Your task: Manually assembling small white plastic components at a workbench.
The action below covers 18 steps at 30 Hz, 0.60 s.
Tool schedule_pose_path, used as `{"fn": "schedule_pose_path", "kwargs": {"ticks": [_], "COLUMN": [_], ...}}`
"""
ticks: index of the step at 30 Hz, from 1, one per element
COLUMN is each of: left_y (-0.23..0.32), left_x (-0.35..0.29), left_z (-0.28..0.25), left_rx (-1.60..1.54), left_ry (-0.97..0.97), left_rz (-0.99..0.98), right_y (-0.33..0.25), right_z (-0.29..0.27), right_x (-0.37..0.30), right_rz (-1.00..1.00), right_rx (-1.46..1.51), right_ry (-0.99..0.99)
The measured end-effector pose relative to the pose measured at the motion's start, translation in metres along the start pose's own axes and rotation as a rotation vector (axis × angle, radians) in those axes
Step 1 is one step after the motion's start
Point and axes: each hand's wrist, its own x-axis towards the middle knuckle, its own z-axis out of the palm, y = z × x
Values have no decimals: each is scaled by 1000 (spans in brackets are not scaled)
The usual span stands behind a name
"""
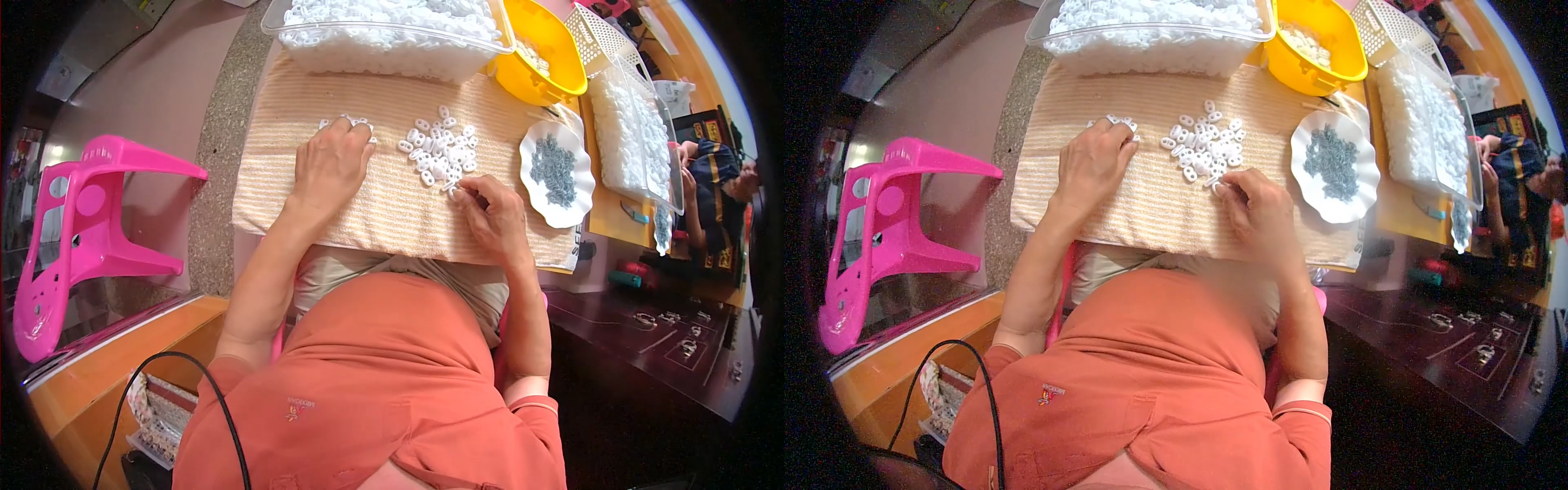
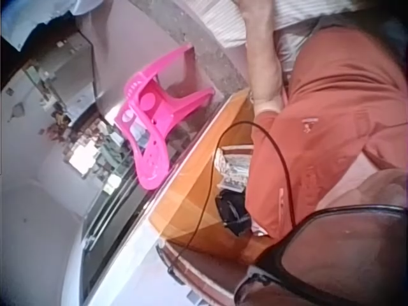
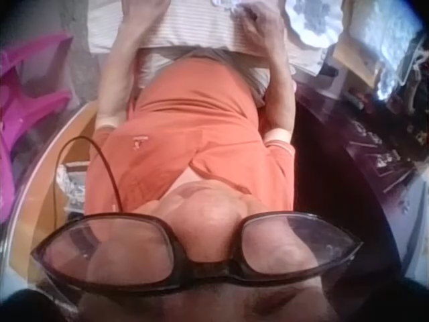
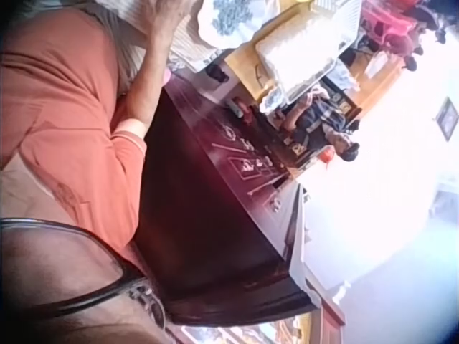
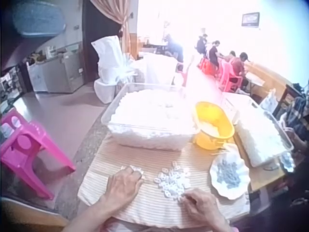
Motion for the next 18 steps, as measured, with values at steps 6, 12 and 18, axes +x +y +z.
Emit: {"fn": "schedule_pose_path", "kwargs": {"ticks": [6, 12, 18], "left_y": [-2, 3, 18], "left_x": [1, 3, 0], "left_z": [6, 8, 1], "left_rx": [24, -186, -644], "left_ry": [24, 177, 11], "left_rz": [24, 138, -43], "right_y": [0, 7, 10], "right_z": [-1, 2, 2], "right_x": [-1, -2, -2], "right_rz": [4, -36, -58], "right_rx": [-4, 6, -10], "right_ry": [2, 41, 40]}}
